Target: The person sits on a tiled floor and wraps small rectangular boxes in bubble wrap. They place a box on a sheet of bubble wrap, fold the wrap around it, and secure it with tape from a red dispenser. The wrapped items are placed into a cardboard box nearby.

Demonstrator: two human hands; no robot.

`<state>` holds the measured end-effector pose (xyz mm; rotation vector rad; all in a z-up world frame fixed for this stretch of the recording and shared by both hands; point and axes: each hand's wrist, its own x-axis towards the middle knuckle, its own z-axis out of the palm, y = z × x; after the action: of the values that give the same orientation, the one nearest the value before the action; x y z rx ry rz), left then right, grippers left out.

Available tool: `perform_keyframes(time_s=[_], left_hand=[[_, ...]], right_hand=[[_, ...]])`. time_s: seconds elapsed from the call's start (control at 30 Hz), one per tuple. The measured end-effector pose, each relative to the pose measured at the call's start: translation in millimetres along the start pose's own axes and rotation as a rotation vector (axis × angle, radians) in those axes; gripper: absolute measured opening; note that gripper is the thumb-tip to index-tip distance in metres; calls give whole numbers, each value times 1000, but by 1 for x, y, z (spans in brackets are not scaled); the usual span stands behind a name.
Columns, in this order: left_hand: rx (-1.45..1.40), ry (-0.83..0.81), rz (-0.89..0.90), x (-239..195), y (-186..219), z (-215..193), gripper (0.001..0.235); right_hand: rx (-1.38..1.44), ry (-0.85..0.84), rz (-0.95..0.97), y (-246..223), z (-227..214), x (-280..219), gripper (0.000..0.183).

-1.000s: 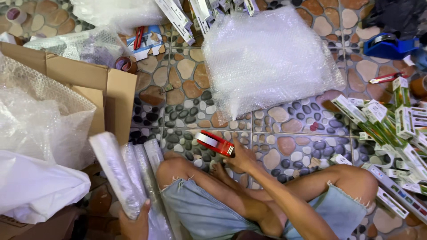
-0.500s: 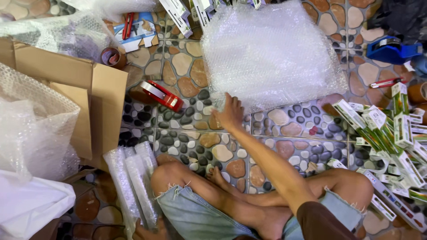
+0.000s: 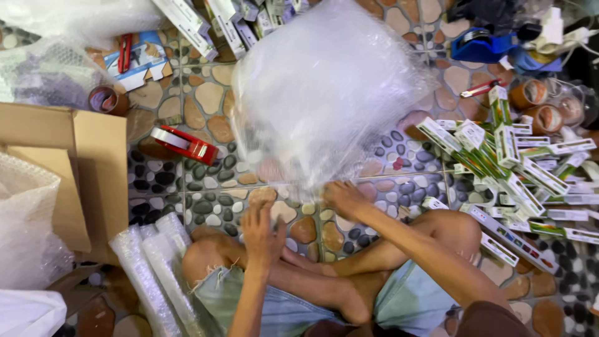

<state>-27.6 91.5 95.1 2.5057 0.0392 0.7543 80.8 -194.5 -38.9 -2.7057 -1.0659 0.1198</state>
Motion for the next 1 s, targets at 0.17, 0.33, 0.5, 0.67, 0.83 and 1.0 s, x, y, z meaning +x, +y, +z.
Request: perform_keyframes(time_s=[0.17, 0.33, 0.5, 0.67, 0.83, 1.0], left_hand=[[237, -673, 327, -9, 30, 70, 93], [388, -866, 232, -56, 0, 118, 105], [438, -630, 381, -76, -23, 123, 59], [295, -486, 528, -86, -52, 144, 42], [231, -430, 553, -76, -39, 126, 29], [284, -433, 459, -61, -31, 107, 19]], right_hand=[[-119, 17, -35, 22, -14, -111, 14], [-205, -182, 301, 64, 1, -163, 40], [64, -359, 648, 72, -44, -156, 50], [196, 209, 1181, 171, -103, -255, 32], [104, 71, 1397, 189, -76, -427, 40], [45, -193, 1374, 105, -67, -451, 67]])
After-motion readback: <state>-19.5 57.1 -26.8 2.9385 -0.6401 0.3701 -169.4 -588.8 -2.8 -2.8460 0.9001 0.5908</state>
